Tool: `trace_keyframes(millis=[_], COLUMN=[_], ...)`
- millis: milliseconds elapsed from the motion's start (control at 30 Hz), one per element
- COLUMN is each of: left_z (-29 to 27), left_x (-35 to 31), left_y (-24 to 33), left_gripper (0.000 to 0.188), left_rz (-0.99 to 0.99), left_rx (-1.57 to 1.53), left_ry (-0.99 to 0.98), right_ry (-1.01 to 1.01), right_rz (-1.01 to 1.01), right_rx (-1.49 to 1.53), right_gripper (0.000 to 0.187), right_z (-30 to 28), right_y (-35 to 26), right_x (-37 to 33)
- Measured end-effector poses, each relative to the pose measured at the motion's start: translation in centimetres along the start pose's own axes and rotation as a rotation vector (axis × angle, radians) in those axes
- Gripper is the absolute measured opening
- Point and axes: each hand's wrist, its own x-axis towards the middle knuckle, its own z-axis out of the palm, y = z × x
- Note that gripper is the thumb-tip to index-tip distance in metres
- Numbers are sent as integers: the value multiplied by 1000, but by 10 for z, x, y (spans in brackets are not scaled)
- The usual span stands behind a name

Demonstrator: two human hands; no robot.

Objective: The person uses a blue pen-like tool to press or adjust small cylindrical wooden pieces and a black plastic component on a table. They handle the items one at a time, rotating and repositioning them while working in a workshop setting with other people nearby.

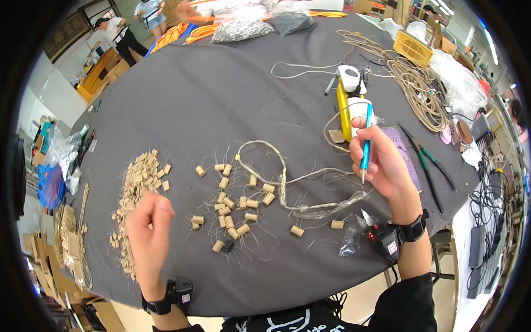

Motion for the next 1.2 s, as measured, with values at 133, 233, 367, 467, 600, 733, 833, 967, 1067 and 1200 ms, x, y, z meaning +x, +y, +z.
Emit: trace_keyframes(millis=[133,233,367,467,600,733,833,967,1067,1200], left_z=[3,0,8,-23,-15,-11,-13,-21,-3,4], left_x=[-1,-2,3,-2,-6,-8,-11,-18,-13,-13], left_y=[-7,-24,-38,-19,-12,-1,4,-5,-9,-1], left_gripper=[15,16,20,15,17,17,17,19,22,19], left_rz=[78,12,-81,-181,-30,0,47,-6,50,99], left_rx=[258,314,171,270,265,292,308,279,244,147], left_ry=[-128,-180,-242,-363,-332,-322,-288,-243,-245,-327], right_ry=[80,128,139,124,70,112,53,-25,18,-44], right_rz=[3,23,4,1,-30,-271,-371,-515,-589,-615], right_rx=[-125,-190,-176,-160,-176,-298,-446,-564,-681,-574], right_gripper=[34,38,36,34,35,31,30,25,22,22], right_z=[-12,-13,-26,-17,-13,3,29,69,79,88], right_y=[-3,-7,-7,-3,0,-4,-14,-24,-17,2], right_x=[8,12,7,14,14,5,-9,-23,-25,-24])
